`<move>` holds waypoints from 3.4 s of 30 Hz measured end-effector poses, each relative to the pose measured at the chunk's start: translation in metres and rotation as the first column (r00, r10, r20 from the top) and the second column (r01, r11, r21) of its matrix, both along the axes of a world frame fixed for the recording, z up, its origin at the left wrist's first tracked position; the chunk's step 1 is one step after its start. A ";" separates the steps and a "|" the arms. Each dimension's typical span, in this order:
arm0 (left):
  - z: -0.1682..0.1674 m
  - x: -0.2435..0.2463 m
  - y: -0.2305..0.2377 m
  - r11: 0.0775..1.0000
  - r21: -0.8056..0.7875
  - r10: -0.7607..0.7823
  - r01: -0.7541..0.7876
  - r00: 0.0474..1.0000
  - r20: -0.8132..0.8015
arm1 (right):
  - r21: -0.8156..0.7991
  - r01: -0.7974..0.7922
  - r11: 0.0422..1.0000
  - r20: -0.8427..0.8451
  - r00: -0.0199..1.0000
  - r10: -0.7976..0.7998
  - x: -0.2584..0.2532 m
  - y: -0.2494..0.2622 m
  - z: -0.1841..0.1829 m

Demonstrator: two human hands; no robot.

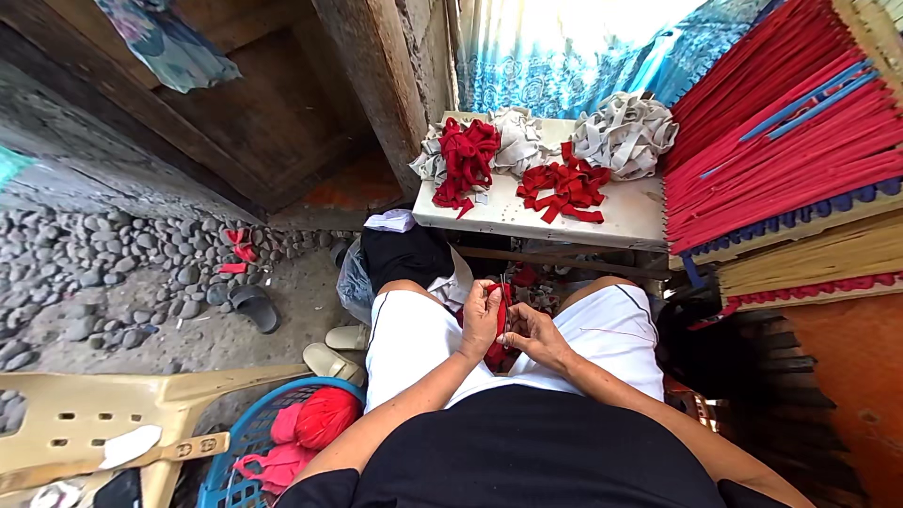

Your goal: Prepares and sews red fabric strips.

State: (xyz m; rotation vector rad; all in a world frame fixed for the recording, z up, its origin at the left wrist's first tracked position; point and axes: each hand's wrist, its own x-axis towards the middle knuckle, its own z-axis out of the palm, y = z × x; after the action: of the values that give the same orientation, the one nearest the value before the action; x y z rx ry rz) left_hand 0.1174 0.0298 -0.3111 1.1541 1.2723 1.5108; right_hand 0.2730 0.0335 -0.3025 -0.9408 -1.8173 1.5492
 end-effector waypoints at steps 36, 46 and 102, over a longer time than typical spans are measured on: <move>0.007 -0.014 0.005 0.975 -0.167 -0.088 0.148 0.943 0.322 | -0.130 -0.027 0.991 -0.093 0.996 0.015 0.002 0.007 0.020; 0.012 -0.015 0.004 0.968 -0.214 -0.055 0.135 0.938 0.343 | -0.051 -0.025 0.998 0.004 1.000 0.026 -0.001 0.004 0.009; -0.007 -0.029 0.006 0.976 -0.117 -0.146 0.181 0.955 0.259 | 0.267 0.290 0.919 0.944 0.113 -0.310 0.179 0.302 0.041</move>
State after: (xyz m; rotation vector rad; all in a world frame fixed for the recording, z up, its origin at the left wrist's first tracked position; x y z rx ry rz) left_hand 0.0883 0.0355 -0.3182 0.9227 1.0663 1.3720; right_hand 0.4517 0.3350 -0.2615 -2.5670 -2.0843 0.4913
